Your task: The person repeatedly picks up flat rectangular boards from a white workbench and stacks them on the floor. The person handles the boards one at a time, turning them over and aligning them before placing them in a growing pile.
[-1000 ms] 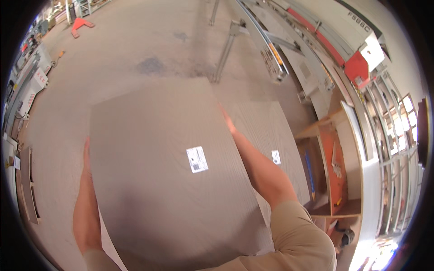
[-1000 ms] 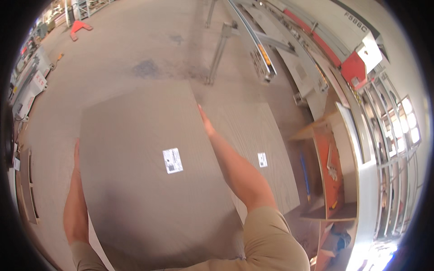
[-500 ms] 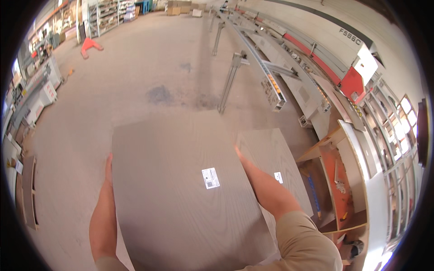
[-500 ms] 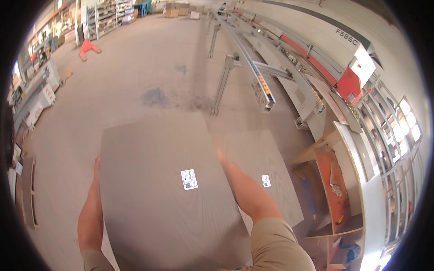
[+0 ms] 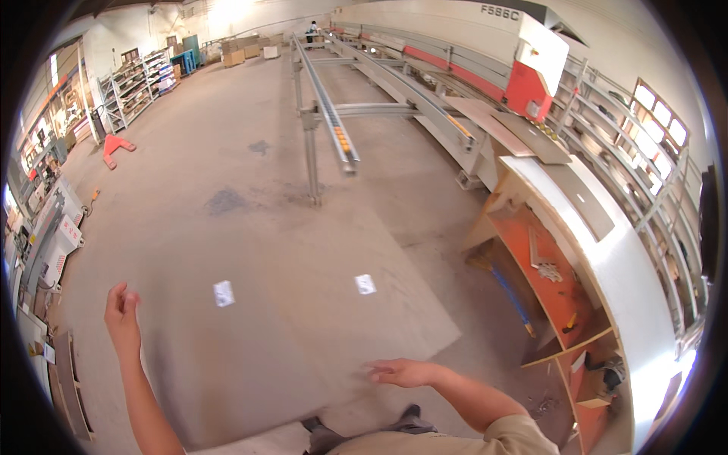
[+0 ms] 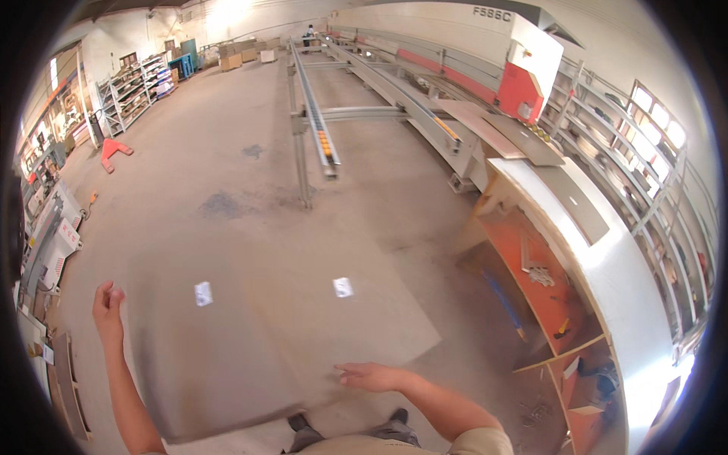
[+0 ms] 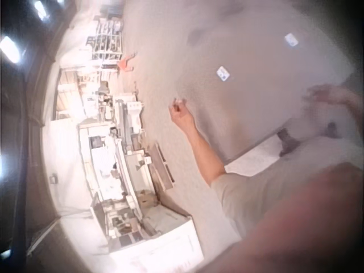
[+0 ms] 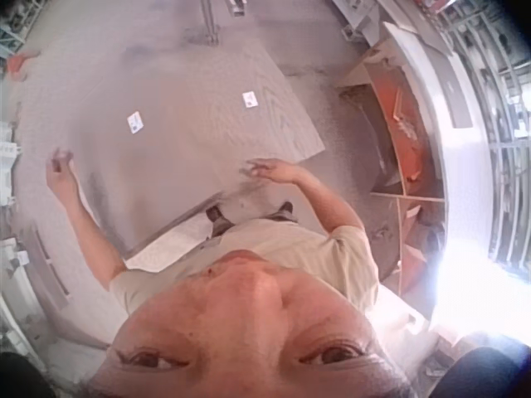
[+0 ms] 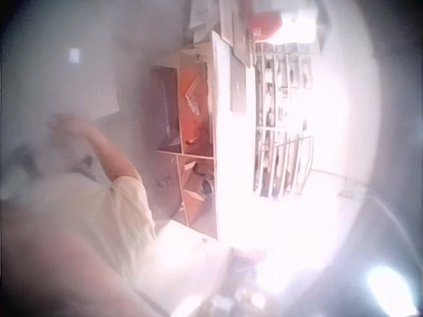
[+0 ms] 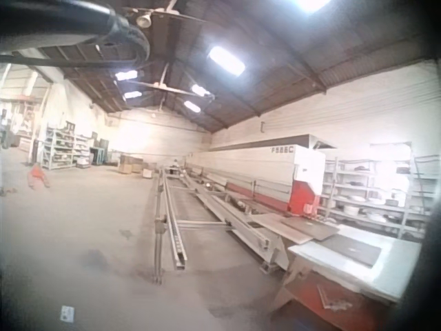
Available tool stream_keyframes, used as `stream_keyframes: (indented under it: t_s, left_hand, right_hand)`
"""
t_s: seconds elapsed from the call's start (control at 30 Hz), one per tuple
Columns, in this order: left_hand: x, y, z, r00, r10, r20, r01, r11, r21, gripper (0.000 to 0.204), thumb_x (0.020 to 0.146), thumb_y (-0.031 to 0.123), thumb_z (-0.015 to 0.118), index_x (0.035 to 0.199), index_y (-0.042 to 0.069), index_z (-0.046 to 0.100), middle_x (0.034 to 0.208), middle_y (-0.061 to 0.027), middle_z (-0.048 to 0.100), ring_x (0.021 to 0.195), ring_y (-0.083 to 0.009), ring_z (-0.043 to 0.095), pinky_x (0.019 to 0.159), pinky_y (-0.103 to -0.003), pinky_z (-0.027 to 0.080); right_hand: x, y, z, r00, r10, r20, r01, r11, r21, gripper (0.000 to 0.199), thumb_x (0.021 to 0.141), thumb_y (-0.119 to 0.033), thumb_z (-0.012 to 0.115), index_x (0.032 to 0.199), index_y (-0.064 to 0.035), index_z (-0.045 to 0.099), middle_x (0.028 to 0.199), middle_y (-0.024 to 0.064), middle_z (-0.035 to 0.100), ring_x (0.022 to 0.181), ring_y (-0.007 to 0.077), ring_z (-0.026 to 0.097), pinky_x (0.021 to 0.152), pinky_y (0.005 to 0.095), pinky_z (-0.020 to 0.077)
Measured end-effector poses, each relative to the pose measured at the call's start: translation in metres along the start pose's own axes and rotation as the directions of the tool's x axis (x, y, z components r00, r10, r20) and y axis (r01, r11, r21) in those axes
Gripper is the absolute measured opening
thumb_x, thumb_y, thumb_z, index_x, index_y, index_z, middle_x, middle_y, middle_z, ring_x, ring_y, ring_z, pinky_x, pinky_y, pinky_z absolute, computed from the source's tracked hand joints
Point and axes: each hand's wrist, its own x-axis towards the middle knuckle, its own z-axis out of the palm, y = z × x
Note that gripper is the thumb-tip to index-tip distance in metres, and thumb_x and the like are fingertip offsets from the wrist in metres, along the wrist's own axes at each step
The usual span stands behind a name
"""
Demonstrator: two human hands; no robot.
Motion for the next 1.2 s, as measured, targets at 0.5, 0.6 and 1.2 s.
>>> stream_keyframes:
  t_s: [0.5,0.6,1.2]
  left_hand:
    - [-0.295,0.309,0.391,0.820,0.210,0.532,-0.102,0.969,-0.226,0.022,0.082,0.020,0.074,0.093,0.004,0.064,0.065,-0.0032,0.049,0.054,-0.0168,0.045,0.051,-0.032,0.038]
    - [-0.307,0.329,0.446,0.741,0.282,0.609,-0.118,0.948,-0.295,0.027,0.082,0.021,0.075,0.099,0.003,0.064,0.071,-0.0056,0.055,0.059,-0.0195,0.051,0.055,-0.033,0.043]
    - [-0.254,0.502,0.770,0.346,0.426,0.836,-0.299,0.895,-0.332,0.041,0.088,0.026,0.073,0.120,0.004,0.061,0.098,-0.0124,0.067,0.086,-0.0302,0.065,0.074,-0.040,0.052]
  right_hand:
    - [-0.315,0.151,-0.138,0.764,0.106,-0.636,-0.252,0.957,-0.144,0.051,0.097,-0.034,0.061,0.136,-0.0035,0.052,0.130,0.0249,0.061,0.117,0.0417,0.061,0.101,0.0435,0.0481]
    - [-0.332,0.167,-0.192,0.744,0.029,-0.667,-0.261,0.932,-0.251,0.052,0.096,-0.032,0.061,0.137,-0.0019,0.051,0.131,0.0263,0.060,0.120,0.0426,0.058,0.101,0.0455,0.0475]
    - [-0.422,0.214,-0.624,0.579,-0.068,-0.812,-0.355,0.876,-0.327,0.057,0.093,-0.031,0.064,0.141,-0.0032,0.052,0.133,0.0218,0.060,0.125,0.0387,0.054,0.107,0.0449,0.0424]
